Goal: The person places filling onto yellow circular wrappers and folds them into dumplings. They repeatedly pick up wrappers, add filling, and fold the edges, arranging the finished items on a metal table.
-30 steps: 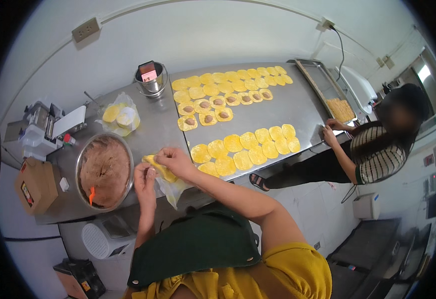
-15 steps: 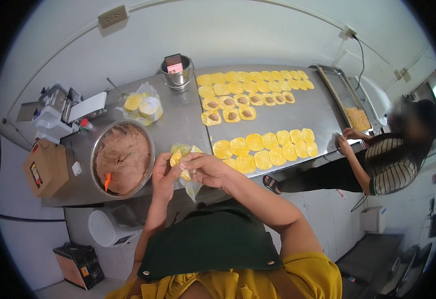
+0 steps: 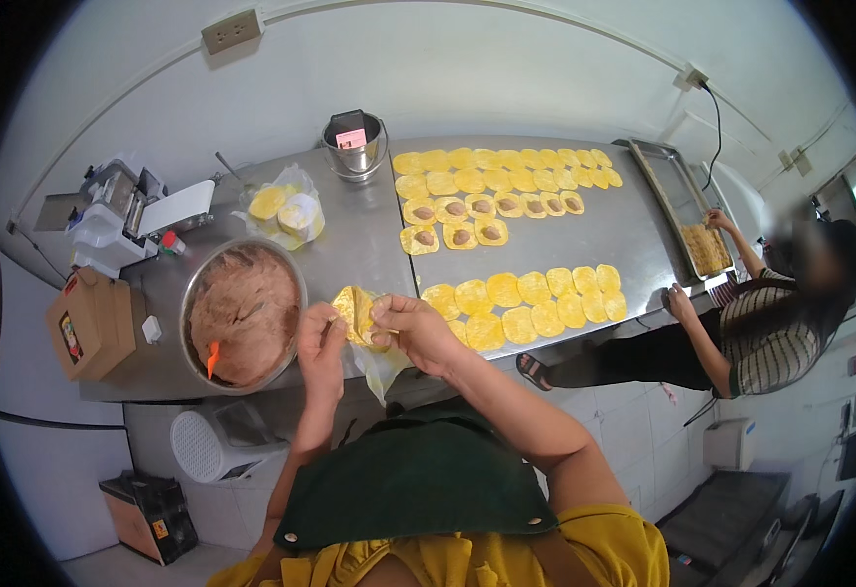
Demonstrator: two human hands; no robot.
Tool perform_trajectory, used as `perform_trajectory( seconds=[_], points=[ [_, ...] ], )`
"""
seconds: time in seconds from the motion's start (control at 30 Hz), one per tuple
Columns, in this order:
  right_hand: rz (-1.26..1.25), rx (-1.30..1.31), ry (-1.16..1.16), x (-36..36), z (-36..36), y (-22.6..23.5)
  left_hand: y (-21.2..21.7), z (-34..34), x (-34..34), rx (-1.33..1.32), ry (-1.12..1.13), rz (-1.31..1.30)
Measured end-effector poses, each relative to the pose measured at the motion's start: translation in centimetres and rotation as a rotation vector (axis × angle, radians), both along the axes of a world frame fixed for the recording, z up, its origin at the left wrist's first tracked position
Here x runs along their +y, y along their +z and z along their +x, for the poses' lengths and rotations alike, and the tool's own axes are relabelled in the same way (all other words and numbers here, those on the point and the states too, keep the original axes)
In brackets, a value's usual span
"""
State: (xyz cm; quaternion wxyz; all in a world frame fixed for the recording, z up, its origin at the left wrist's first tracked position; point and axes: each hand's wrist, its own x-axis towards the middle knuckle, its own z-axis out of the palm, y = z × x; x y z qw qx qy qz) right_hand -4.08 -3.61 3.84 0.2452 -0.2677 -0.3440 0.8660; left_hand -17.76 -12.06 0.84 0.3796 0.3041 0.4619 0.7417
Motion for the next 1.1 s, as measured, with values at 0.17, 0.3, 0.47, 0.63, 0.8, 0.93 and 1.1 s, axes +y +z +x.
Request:
perform_trajectory(
  seconds=[0.17,0.3,0.47,0.63,0.8,0.93,1.1],
  points=[
    [0.467,-0.202,0.059,0.4,0.6,-0.9,-1.4,0.9,0.5,0.079,-0.077,-0.033],
    [0.235,-0.108,-0.015,2.5,2.4,-1.3,-2.1,2.1,2.0,-0.025,-0.035,-0.132],
    [0.43,-0.218,-0.203,4.3,4.5,-2.9,-2.1,6.1,5.7,0.142,-0.03,-0.188],
    [1.011,-0.906,-0.403,13.6,13.8,-5.4,-4.1,7.7,9.0,0.133,0.066,-0.292],
    [1.077,-1.196,-0.774,28.4,30.8,-7.7,-2.7,9.0,13.5,-0.055,0.134,-0.231],
    [0.823,-0.942,-0.987,37.6,36.7,-7.7,-1.9,10.4,16.0,-0.015,0.142,-0.305],
    [1.037,-1.595,-0.859,43.0,40.2,-17.7,-2.4,12.5,18.6,0.032,0.127,-0.356]
  ],
)
